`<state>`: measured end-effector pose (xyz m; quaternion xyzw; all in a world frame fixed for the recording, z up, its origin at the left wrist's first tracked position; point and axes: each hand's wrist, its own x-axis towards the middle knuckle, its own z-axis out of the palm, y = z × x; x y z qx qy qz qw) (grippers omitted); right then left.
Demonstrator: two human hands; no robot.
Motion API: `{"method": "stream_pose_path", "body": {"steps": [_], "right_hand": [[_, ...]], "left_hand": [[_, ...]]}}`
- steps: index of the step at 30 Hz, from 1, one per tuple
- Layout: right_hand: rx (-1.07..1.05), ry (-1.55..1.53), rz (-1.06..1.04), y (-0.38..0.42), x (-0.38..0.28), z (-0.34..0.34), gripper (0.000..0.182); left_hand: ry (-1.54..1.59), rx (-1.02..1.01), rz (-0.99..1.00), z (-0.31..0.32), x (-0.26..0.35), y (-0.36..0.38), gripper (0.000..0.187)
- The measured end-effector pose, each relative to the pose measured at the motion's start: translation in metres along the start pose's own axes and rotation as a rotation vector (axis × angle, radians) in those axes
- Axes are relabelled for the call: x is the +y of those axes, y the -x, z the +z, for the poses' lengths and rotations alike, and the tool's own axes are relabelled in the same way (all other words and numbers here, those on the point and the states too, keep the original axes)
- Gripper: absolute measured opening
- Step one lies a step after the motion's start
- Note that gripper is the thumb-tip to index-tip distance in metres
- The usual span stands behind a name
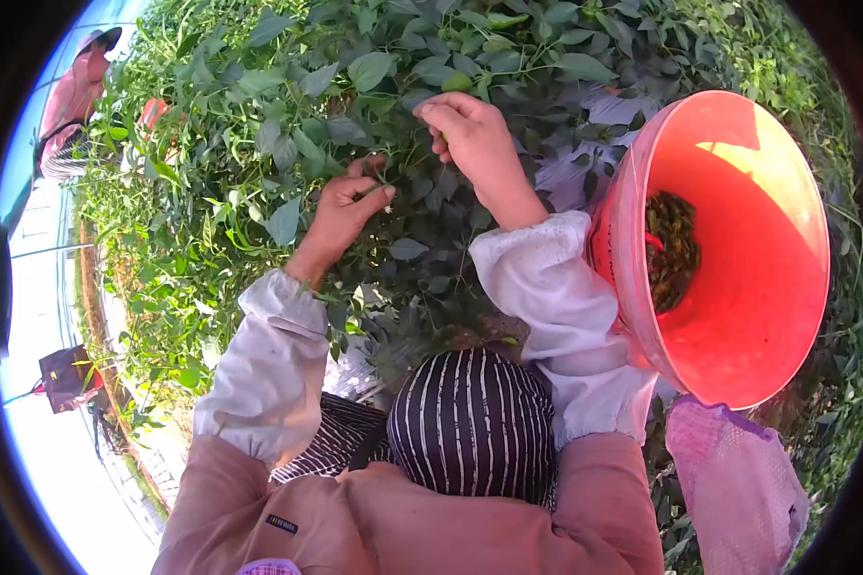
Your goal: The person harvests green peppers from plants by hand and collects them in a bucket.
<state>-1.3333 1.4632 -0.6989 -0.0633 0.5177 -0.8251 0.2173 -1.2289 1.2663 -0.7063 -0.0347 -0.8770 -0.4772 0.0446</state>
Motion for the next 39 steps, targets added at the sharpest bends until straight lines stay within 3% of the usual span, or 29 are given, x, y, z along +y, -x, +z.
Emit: {"method": "stream_pose_path", "body": {"steps": [2, 3, 4, 5, 6, 7, 11, 12, 13, 15, 16, 18, 19, 21, 23, 24, 26, 27, 29, 30, 33, 36, 38, 39], "right_hand": [[0.014, 0.576, -0.177, -0.022, 0.007, 0.005, 0.023], [0.077, 0.812, -0.362, -0.029, 0.02, 0.0, 0.023], [0.076, 0.812, -0.361, -0.025, 0.022, -0.003, 0.023], [0.045, 1.122, -0.238, -0.017, 0.025, -0.008, 0.024], [0.007, 1.428, -0.103, -0.008, 0.03, -0.012, 0.024], [-0.016, 1.406, -0.119, 0.003, 0.033, -0.012, 0.026], [-0.19, 1.386, 0.148, 0.035, 0.027, -0.007, 0.028], [-0.184, 1.385, 0.155, 0.04, 0.035, -0.012, 0.028], [-0.153, 1.197, 0.029, 0.047, 0.043, -0.015, 0.029], [-0.124, 0.871, -0.178, 0.059, 0.048, -0.017, 0.033], [-0.125, 0.869, -0.172, 0.069, 0.045, -0.015, 0.033], [-0.203, 0.774, 0.048, 0.086, 0.04, -0.012, 0.031], [-0.223, 0.637, -0.075, 0.093, 0.052, -0.013, 0.028], [-0.223, 0.551, 0.007, 0.106, 0.044, -0.022, 0.027], [-0.144, 0.386, 0.137, 0.115, 0.039, -0.029, 0.024], [-0.139, 0.385, 0.134, 0.115, 0.032, -0.032, 0.024], [0.176, 0.404, -0.001, 0.113, 0.009, -0.035, 0.022], [0.172, 0.403, -0.003, 0.11, 0.004, -0.037, 0.022], [0.419, 0.343, -0.303, 0.1, -0.005, -0.04, 0.02], [0.412, 0.341, -0.306, 0.095, -0.01, -0.037, 0.02], [0.115, 0.566, -0.416, 0.088, -0.01, -0.014, 0.016], [-0.121, 0.745, -0.377, 0.088, 0.004, 0.015, 0.018], [-0.107, 0.706, -0.433, 0.083, 0.019, 0.013, 0.021], [0.078, 0.597, -0.328, 0.081, 0.018, 0.003, 0.023]], "left_hand": [[0.061, -0.049, 0.007, 0.001, 0.005, 0.003, 0.02], [0.121, -0.04, -0.107, 0.0, 0.01, 0.007, 0.02], [0.18, -0.029, -0.224, -0.001, 0.011, 0.009, 0.019], [0.179, -0.024, -0.229, -0.001, 0.011, 0.009, 0.019], [0.339, -0.015, -0.355, 0.0, 0.01, 0.01, 0.015], [0.502, -0.006, -0.481, 0.001, 0.007, 0.011, 0.011], [0.559, -0.058, -0.458, 0.007, 0.005, -0.003, 0.02], [0.462, -0.115, -0.512, 0.005, 0.009, -0.007, 0.031], [0.361, -0.169, -0.561, 0.002, 0.018, -0.013, 0.042], [0.175, -0.25, -0.551, -0.001, 0.042, -0.025, 0.045], [-0.007, -0.329, -0.543, 0.0, 0.047, -0.026, 0.049], [0.07, -0.373, -0.48, -0.001, 0.033, -0.027, 0.045], [-0.023, -0.406, -0.463, -0.003, 0.032, -0.026, 0.039], [-0.12, -0.441, -0.449, -0.009, 0.031, -0.02, 0.033], [0.338, -0.295, -0.345, -0.016, 0.033, -0.004, 0.019], [0.335, -0.3, -0.343, -0.019, 0.033, 0.001, 0.019], [0.42, -0.138, -0.259, -0.025, 0.025, 0.017, 0.011], [0.518, -0.111, -0.307, -0.027, 0.022, 0.023, 0.01], [0.587, -0.081, -0.304, -0.029, 0.016, 0.032, 0.011], [0.659, -0.053, -0.31, -0.03, 0.016, 0.035, 0.013], [0.781, -0.018, -0.34, -0.024, 0.015, 0.042, 0.016], [0.828, 0.011, -0.351, -0.017, 0.024, 0.041, 0.018], [0.776, 0.0, -0.429, -0.017, 0.029, 0.04, 0.016], [0.796, -0.01, -0.396, -0.019, 0.024, 0.039, 0.015]]}}
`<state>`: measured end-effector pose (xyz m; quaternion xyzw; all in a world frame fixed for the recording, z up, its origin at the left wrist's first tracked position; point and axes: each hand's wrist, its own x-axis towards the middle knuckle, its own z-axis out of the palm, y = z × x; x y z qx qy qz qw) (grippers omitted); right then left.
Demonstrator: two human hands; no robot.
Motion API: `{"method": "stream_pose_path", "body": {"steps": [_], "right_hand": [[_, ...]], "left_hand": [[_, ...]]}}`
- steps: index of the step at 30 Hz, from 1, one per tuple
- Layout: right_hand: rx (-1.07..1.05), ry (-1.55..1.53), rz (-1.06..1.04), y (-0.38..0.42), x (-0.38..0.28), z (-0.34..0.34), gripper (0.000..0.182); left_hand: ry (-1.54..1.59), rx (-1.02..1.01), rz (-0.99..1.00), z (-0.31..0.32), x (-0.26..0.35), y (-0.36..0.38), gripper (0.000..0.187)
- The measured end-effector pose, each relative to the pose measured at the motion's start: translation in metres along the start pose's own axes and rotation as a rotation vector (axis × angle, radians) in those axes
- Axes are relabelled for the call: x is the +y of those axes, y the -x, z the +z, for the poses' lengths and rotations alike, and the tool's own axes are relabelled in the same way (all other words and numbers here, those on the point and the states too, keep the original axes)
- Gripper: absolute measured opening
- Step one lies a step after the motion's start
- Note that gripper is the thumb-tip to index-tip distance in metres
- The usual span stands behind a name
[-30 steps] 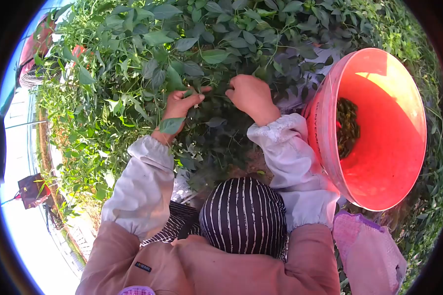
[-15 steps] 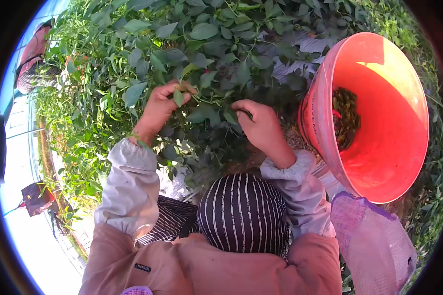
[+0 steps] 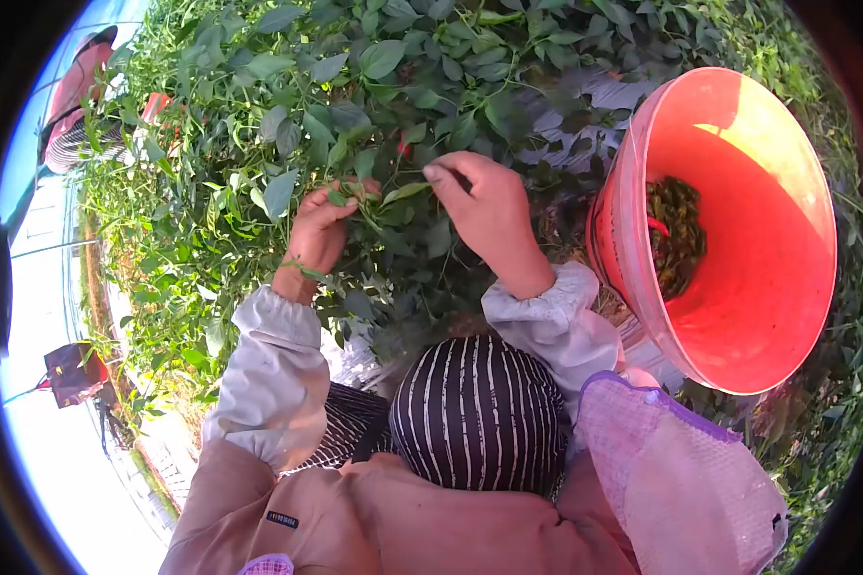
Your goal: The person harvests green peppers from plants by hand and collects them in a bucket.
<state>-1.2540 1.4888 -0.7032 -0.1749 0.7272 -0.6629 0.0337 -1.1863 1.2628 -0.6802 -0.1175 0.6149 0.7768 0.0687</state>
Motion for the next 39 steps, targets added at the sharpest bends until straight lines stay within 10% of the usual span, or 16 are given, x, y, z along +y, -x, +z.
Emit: {"method": "stream_pose_path", "body": {"steps": [2, 5, 9, 13, 18, 21, 25, 28, 32, 39], "right_hand": [[0.219, -0.196, 0.374, -0.002, 0.025, -0.024, 0.032], [-0.04, -0.28, 0.792, 0.011, 0.062, -0.038, 0.022], [-0.205, -0.719, 0.767, 0.031, 0.067, -0.011, 0.024], [-0.217, -0.885, 0.645, 0.037, 0.056, 0.008, 0.027], [-0.261, -0.149, 0.137, 0.045, 0.028, 0.003, 0.025], [-0.176, -0.008, -0.131, 0.049, 0.02, 0.001, 0.024], [-0.132, 0.082, -0.054, 0.038, 0.026, -0.01, 0.031], [-0.151, 0.126, -0.083, 0.026, 0.006, -0.008, 0.034], [-0.247, 0.186, -0.27, 0.015, 0.008, 0.002, 0.033], [-0.517, 0.485, -0.388, 0.032, -0.004, -0.003, 0.028]], "left_hand": [[0.013, 0.032, -0.066, -0.012, -0.006, 0.006, 0.017], [-0.141, 0.03, -0.097, -0.018, -0.016, 0.007, 0.02], [-0.889, -0.022, 0.113, 0.018, -0.005, -0.001, 0.024], [-1.583, -0.135, 0.185, 0.048, 0.008, -0.008, 0.036], [-1.598, -0.105, 0.541, 0.047, -0.006, -0.01, 0.045], [-1.263, -0.143, 0.692, 0.045, -0.01, -0.002, 0.037], [-0.133, -0.11, -0.072, 0.01, -0.039, -0.006, 0.015], [-1.096, -0.193, 0.686, 0.005, -0.038, -0.003, 0.016], [-1.264, -0.413, 0.337, 0.007, -0.02, -0.001, 0.027], [-1.237, -0.603, 0.53, 0.012, -0.006, 0.002, 0.034]]}}
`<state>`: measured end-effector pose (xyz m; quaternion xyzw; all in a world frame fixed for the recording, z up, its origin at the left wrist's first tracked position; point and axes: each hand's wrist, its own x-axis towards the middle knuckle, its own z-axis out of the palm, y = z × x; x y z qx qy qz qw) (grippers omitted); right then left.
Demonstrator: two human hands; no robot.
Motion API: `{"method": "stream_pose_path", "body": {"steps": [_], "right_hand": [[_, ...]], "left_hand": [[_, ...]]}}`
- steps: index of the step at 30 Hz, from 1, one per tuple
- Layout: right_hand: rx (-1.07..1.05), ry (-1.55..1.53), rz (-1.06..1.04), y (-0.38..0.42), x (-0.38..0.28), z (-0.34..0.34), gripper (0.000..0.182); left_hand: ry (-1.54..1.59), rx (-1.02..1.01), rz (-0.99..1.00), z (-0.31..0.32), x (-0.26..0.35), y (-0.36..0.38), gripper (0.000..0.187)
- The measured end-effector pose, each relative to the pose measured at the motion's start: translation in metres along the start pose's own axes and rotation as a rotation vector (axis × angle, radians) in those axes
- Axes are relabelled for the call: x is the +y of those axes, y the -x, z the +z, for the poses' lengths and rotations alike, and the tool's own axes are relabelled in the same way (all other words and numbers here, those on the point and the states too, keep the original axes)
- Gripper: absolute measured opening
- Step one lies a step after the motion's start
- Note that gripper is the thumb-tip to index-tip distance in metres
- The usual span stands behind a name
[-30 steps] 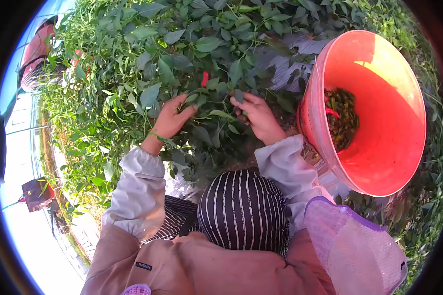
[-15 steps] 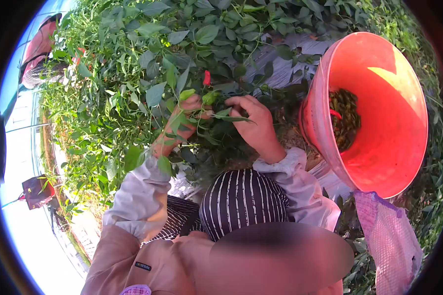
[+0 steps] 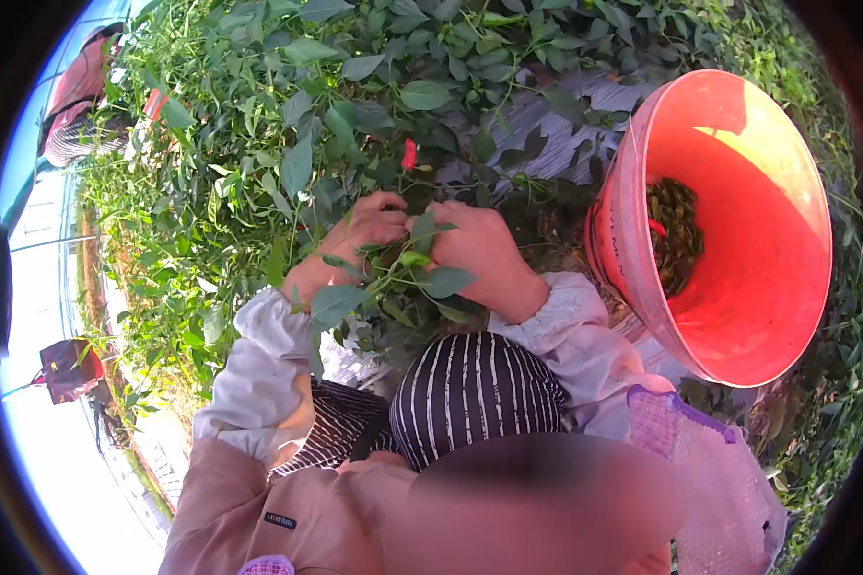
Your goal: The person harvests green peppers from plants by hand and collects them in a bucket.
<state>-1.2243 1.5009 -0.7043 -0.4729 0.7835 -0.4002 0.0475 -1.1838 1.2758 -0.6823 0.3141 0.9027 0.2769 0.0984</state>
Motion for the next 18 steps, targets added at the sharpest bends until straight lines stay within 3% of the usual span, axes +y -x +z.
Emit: {"method": "stream_pose_path", "body": {"steps": [2, 3, 5, 6, 8, 9, 11, 13, 18], "right_hand": [[-0.226, 0.075, 0.188, 0.012, -0.007, 0.0, 0.021], [-0.229, 0.074, 0.187, 0.015, -0.011, 0.003, 0.021], [0.157, -0.197, 0.093, 0.019, -0.014, 0.012, 0.017], [0.156, -0.198, 0.094, 0.023, -0.008, 0.019, 0.017], [-0.174, -1.039, 0.444, 0.032, 0.006, 0.03, 0.022], [-0.173, -1.038, 0.448, 0.032, 0.002, 0.031, 0.022], [-0.042, -1.554, 0.934, 0.03, -0.013, 0.033, 0.028], [-0.041, -1.471, 0.929, 0.028, -0.016, 0.025, 0.029], [-0.115, -1.372, 0.824, 0.032, -0.01, 0.0, 0.028]], "left_hand": [[0.019, 0.012, -0.072, 0.001, 0.004, 0.001, 0.03], [-0.016, 0.094, 0.015, 0.003, 0.002, 0.0, 0.034], [-0.049, 0.175, 0.1, 0.007, 0.001, 0.004, 0.039], [-0.072, 0.149, 0.004, -0.003, 0.022, -0.001, 0.037], [-0.089, 0.122, -0.088, -0.007, 0.027, -0.005, 0.036], [-0.116, 0.023, -0.088, -0.006, 0.02, -0.005, 0.034], [-0.14, -0.078, -0.089, 0.001, 0.011, -0.003, 0.032], [-0.166, 0.124, 0.054, 0.004, 0.011, -0.003, 0.021], [-0.015, 0.104, -0.069, -0.007, 0.012, -0.014, 0.022]]}}
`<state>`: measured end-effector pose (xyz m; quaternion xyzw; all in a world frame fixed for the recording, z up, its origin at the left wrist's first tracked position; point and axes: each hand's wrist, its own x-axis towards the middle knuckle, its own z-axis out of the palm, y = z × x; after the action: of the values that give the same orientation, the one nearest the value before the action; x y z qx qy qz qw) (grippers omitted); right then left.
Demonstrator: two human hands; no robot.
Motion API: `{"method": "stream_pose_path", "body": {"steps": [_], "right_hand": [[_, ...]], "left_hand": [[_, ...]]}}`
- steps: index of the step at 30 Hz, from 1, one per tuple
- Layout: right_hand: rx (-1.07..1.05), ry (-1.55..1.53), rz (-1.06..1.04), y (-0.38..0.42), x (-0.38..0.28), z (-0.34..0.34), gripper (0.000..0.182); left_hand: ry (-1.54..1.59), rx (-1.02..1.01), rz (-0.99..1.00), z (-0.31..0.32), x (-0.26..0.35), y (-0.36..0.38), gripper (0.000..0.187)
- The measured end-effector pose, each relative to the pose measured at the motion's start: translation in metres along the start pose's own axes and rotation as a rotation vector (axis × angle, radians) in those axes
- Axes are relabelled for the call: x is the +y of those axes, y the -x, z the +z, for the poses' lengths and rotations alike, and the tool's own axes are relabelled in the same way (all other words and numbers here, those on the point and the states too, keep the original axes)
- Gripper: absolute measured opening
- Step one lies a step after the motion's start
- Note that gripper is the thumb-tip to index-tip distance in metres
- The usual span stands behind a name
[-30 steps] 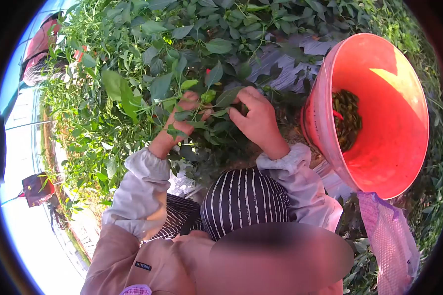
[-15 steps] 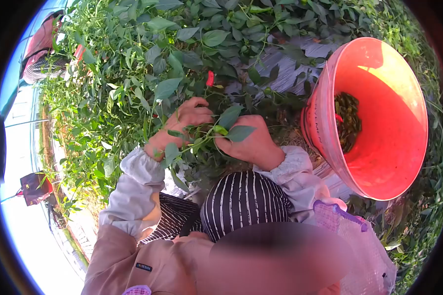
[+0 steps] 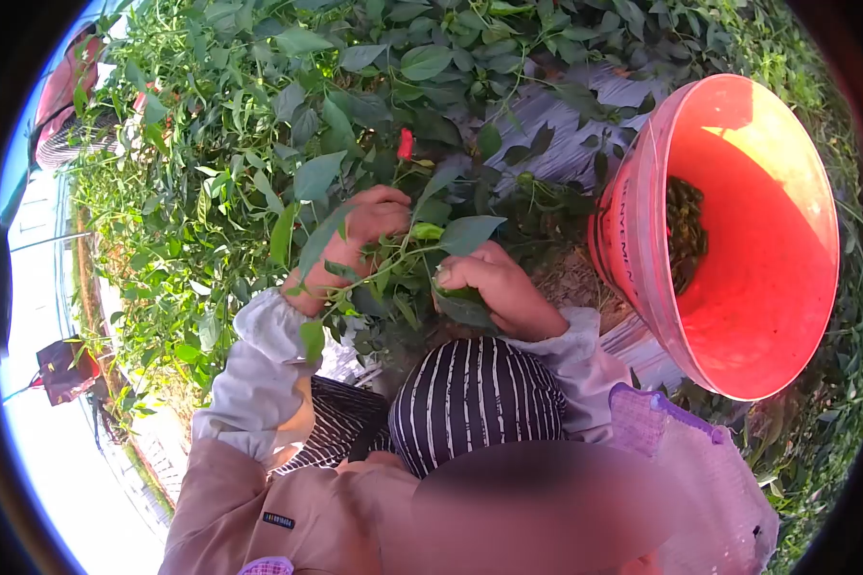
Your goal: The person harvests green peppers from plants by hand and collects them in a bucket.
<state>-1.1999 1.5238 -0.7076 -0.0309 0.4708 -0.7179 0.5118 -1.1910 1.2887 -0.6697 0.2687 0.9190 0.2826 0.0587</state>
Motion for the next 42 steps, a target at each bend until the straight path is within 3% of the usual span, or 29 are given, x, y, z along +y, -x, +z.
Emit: {"method": "stream_pose_path", "body": {"steps": [2, 3, 4, 6, 7, 8, 10, 11, 12, 14, 15, 20, 22, 23, 24, 25, 26, 27, 29, 31, 33, 34, 36, 37, 39, 40, 42], "right_hand": [[-0.188, 0.0, -0.126, 0.012, -0.007, -0.013, 0.019], [-0.176, 0.097, -0.435, 0.007, -0.001, -0.013, 0.019], [-0.12, 0.194, -0.743, 0.002, 0.003, -0.012, 0.019], [0.105, -0.398, -0.344, -0.009, -0.012, -0.028, 0.024], [0.071, -0.37, -0.354, -0.018, -0.018, -0.034, 0.023], [0.069, -0.37, -0.354, -0.023, -0.021, -0.035, 0.023], [0.289, 0.239, -0.336, -0.033, -0.04, -0.014, 0.026], [0.26, 0.486, -0.533, -0.05, -0.035, -0.015, 0.031], [0.26, 0.486, -0.537, -0.057, -0.03, -0.011, 0.031], [0.209, 0.771, -0.655, -0.071, -0.023, -0.004, 0.032], [0.194, 0.753, -0.551, -0.072, -0.022, 0.0, 0.033], [0.254, 0.912, -0.555, -0.064, -0.014, 0.007, 0.032], [0.263, 0.912, -0.547, -0.062, -0.015, 0.005, 0.031], [0.181, 0.873, -0.426, -0.06, -0.017, 0.002, 0.031], [0.095, 0.829, -0.303, -0.056, -0.019, 0.001, 0.032], [0.094, 0.83, -0.301, -0.045, -0.029, 0.006, 0.032], [0.051, 0.425, -0.255, -0.028, -0.04, 0.009, 0.03], [0.006, 0.021, -0.2, -0.009, -0.054, 0.015, 0.028], [0.272, 0.423, -0.488, 0.03, -0.077, 0.023, 0.022], [0.543, 0.819, -0.943, 0.081, -0.094, 0.028, 0.019], [1.145, 0.873, -1.138, 0.108, -0.093, 0.037, 0.022], [1.156, 0.881, -1.135, 0.117, -0.102, 0.033, 0.022], [1.594, 1.542, -0.649, 0.132, -0.12, 0.019, 0.024], [1.599, 1.544, -0.642, 0.131, -0.121, 0.018, 0.024], [1.609, 1.502, -1.002, 0.122, -0.119, 0.019, 0.021], [1.605, 1.497, -1.002, 0.117, -0.112, 0.019, 0.021], [0.69, 0.887, -1.146, 0.102, -0.087, 0.021, 0.021]], "left_hand": [[0.206, 0.057, 0.042, 0.001, -0.015, 0.004, 0.02], [0.224, 0.205, -0.067, 0.007, -0.013, 0.006, 0.028], [0.227, 0.206, -0.065, 0.01, -0.014, 0.008, 0.028], [0.542, 0.34, -0.425, 0.011, -0.011, 0.006, 0.021], [0.816, 0.339, -0.56, 0.002, -0.002, 0.003, 0.02], [0.814, 0.339, -0.561, 0.003, -0.001, 0.004, 0.02], [0.91, 0.414, -0.63, 0.004, 0.0, 0.004, 0.019], [0.907, 0.412, -0.628, 0.004, 0.0, 0.005, 0.019], [0.893, 0.43, -0.594, 0.003, 0.0, 0.005, 0.02], [0.871, 0.454, -0.561, 0.001, -0.001, 0.006, 0.02], [0.916, 0.463, -0.58, 0.0, -0.001, 0.006, 0.02], [0.92, 0.423, -0.624, 0.005, 0.001, 0.007, 0.02], [0.757, 0.355, -0.592, 0.005, 0.003, 0.004, 0.017], [0.464, 0.227, -0.554, 0.002, 0.002, 0.004, 0.015], [0.466, 0.227, -0.553, 0.003, 0.0, 0.005, 0.015], [0.442, 0.248, -0.426, 0.006, -0.003, 0.007, 0.014], [0.415, 0.271, -0.297, 0.008, -0.007, 0.008, 0.014], [0.411, 0.278, -0.333, 0.008, -0.008, 0.008, 0.018], [0.409, 0.307, -0.392, 0.004, -0.003, 0.008, 0.017], [0.526, 0.332, -0.584, -0.008, 0.008, 0.006, 0.017], [0.645, 0.393, -0.58, -0.007, -0.001, 0.012, 0.016], [0.76, 0.453, -0.572, -0.008, -0.004, 0.012, 0.016], [0.664, 0.504, -0.539, -0.005, -0.012, 0.01, 0.017], [0.667, 0.532, -0.558, -0.004, -0.018, 0.012, 0.018], [0.639, 0.558, -0.551, -0.005, -0.02, 0.011, 0.018], [0.634, 0.559, -0.555, -0.007, -0.018, 0.009, 0.018], [0.835, 0.58, -0.621, -0.01, -0.013, 0.01, 0.016]]}}
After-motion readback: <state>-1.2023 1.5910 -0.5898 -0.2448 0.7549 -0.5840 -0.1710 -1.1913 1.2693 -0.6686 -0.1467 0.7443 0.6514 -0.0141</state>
